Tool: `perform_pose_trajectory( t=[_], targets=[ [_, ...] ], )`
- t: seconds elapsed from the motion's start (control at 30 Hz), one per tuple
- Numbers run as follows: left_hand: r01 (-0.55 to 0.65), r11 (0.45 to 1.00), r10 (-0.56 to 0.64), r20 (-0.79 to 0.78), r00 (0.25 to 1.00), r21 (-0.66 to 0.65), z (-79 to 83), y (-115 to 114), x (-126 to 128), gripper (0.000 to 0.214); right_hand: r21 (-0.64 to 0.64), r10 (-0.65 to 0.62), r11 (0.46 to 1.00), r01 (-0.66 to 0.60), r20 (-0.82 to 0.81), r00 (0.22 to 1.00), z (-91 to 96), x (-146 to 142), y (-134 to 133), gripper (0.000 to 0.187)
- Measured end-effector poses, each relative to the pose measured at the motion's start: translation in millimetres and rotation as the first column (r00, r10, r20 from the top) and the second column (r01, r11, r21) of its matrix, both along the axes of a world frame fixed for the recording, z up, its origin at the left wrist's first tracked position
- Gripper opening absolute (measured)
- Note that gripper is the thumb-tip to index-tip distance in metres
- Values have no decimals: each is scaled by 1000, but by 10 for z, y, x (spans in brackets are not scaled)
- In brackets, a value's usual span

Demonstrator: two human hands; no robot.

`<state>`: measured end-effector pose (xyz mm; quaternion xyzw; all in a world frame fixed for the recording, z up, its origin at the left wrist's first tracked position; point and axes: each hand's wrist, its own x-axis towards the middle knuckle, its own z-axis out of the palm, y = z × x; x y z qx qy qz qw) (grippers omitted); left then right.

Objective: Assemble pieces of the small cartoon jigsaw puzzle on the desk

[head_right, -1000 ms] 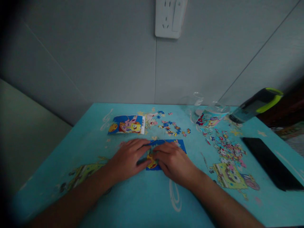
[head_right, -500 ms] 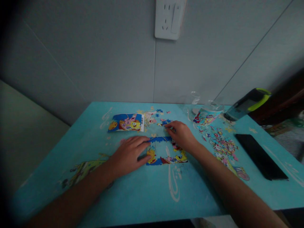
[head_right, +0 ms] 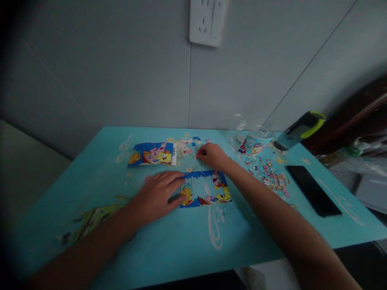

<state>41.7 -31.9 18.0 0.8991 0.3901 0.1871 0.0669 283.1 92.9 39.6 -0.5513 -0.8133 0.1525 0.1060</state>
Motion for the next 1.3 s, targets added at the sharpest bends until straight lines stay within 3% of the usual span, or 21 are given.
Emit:
perform_pose_trajectory(
  t=[0.43,0.53,0.6,0.73,0.83,0.93,1.0,1.07,1.17,1.3],
  targets=[
    [11,999,-11,-5,1000,36,-37,21,-20,37,-26,29,999,-33,-118,993,48,27,-26,8],
    [14,999,-13,-15,1000,36,-49,24,-27,38,1,2,1000,-1,-177,984,154,111,-164,11],
    [14,999,-13,-9,1000,38,-55,24,-30,38,8,-8,1000,10,-242,970,210,252,-357,24],
    [9,999,-9,15,1000,41,-68,14,-33,38,-180,-74,983,-20,-500,863,193,646,-844,28],
    [-11,1000,11,6,1000,29,-67,1,-29,38,-341,-195,940,-13,-566,801,107,872,-1077,27],
    [-29,999,30,-8,1000,27,-53,-10,-22,38,-380,-272,924,40,-579,769,47,959,-1133,29],
    [-30,999,30,-20,999,30,-43,-14,-19,38,-366,-282,928,66,-577,767,38,970,-1120,30],
    [-25,999,26,-33,999,31,-39,-16,-23,38,-312,-254,945,94,-526,812,42,971,-1103,28],
    [-25,999,27,-54,998,28,-52,-22,-37,38,-160,-197,976,146,-377,905,39,980,-1092,23],
    [-45,999,46,-78,996,21,-87,-37,-59,40,-5,-160,986,165,-265,951,-1,995,-1081,21]
  ],
)
